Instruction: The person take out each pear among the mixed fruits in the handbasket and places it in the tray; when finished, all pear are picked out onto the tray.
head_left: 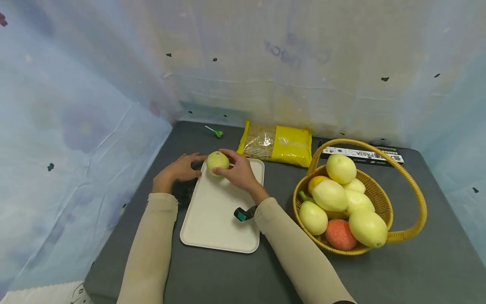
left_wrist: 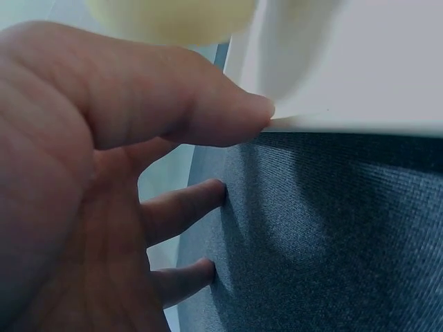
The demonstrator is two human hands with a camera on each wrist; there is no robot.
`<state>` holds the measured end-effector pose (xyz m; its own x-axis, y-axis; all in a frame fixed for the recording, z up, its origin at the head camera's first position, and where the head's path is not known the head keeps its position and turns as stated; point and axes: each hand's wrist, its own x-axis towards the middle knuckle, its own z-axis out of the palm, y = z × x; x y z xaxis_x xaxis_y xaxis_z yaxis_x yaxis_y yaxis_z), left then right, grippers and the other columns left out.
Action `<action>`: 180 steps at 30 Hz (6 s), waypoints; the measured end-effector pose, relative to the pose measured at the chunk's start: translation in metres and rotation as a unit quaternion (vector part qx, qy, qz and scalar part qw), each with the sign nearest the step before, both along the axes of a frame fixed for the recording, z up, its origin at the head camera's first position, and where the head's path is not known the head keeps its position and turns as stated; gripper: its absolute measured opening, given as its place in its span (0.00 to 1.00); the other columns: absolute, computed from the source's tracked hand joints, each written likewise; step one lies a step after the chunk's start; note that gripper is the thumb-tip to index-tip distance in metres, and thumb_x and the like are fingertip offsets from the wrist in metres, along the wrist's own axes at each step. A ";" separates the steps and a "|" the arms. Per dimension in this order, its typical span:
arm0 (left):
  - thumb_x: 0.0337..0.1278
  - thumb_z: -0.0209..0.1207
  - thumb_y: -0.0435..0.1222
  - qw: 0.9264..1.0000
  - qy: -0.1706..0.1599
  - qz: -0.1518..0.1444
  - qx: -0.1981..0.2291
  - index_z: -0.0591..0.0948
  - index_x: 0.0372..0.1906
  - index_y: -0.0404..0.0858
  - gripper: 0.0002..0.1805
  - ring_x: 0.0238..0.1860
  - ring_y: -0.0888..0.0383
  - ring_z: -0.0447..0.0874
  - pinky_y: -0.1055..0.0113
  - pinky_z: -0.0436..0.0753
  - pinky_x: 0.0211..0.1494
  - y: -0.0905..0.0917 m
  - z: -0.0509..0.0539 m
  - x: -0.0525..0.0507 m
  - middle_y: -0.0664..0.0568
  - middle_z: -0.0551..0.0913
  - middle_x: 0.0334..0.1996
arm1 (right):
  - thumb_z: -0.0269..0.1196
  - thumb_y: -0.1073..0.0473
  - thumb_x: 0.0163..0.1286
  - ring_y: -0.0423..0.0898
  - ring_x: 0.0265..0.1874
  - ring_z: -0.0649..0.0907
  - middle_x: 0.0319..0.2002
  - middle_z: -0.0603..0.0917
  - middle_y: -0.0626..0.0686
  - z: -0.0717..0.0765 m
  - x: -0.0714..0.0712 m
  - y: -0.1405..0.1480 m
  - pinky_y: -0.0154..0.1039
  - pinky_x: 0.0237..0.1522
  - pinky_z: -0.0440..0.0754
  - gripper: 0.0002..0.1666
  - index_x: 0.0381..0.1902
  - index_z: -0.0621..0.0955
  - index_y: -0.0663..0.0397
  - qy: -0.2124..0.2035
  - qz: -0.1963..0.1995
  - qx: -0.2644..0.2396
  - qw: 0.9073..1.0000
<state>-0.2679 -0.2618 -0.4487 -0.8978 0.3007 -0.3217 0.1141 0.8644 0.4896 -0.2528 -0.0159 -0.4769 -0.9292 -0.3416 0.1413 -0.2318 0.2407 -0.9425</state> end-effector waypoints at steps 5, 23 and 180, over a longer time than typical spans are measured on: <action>0.79 0.61 0.40 1.000 0.000 0.001 0.001 0.63 0.88 0.48 0.39 0.87 0.22 0.35 0.15 0.48 0.79 0.000 -0.001 0.001 0.36 0.49 0.90 | 0.79 0.56 0.70 0.55 0.67 0.87 0.75 0.80 0.55 -0.010 -0.003 -0.006 0.47 0.64 0.89 0.43 0.80 0.76 0.49 0.010 0.000 0.022 1.000; 0.76 0.62 0.41 1.000 0.009 -0.002 -0.014 0.63 0.88 0.42 0.41 0.87 0.22 0.37 0.15 0.48 0.79 -0.002 -0.004 -0.003 0.36 0.52 0.89 | 0.82 0.51 0.66 0.57 0.74 0.81 0.78 0.78 0.56 0.009 0.012 -0.002 0.49 0.74 0.82 0.51 0.82 0.73 0.51 0.063 -0.027 0.082 0.994; 0.80 0.60 0.42 1.000 -0.007 0.003 0.028 0.61 0.89 0.44 0.40 0.89 0.26 0.31 0.15 0.35 0.80 -0.004 -0.002 0.002 0.38 0.47 0.91 | 0.80 0.80 0.54 0.40 0.60 0.86 0.66 0.83 0.52 0.130 0.143 0.203 0.28 0.65 0.84 0.53 0.77 0.79 0.53 0.213 -0.060 0.048 0.974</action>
